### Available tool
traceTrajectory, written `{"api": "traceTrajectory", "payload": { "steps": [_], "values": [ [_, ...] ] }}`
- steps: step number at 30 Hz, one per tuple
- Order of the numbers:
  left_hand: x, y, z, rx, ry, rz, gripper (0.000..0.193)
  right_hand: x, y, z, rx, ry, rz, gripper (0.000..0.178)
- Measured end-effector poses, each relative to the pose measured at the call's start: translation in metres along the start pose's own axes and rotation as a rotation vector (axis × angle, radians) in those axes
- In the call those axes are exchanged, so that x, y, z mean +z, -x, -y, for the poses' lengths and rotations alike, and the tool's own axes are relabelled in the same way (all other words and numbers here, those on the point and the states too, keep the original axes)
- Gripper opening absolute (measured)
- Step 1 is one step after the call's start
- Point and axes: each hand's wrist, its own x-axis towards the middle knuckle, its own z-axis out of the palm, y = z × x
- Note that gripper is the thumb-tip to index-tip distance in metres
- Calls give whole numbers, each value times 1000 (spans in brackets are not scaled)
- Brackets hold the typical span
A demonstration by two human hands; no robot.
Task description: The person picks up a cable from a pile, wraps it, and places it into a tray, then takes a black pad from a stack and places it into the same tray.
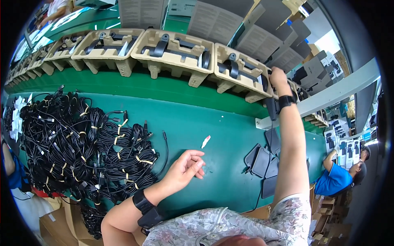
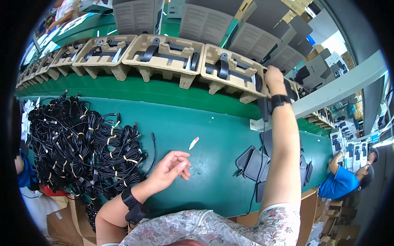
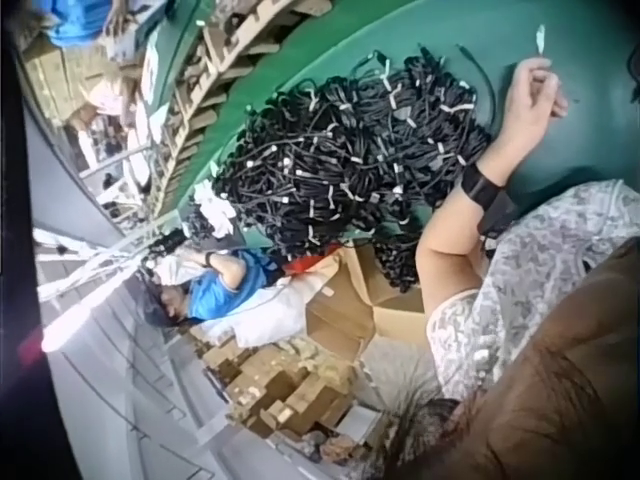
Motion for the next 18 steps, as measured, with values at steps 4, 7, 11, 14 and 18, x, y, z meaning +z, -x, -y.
{"api": "traceTrajectory", "payload": {
  "steps": [4,7,11,14,18],
  "values": [
    [-1,-8,2,-13,-3,2,27,-7,-25,-9,40,-25,358,19],
    [-4,-10,4,-22,-28,-3,26,22,-39,-2,-75,208,99,23],
    [-3,-11,7,-21,-44,-11,26,22,-27,3,58,152,11,25],
    [0,-7,8,-20,-60,-9,26,21,-1,1,111,112,-92,25],
    [4,-5,13,-13,-76,10,26,-2,62,19,-263,343,-416,21]
  ]
}}
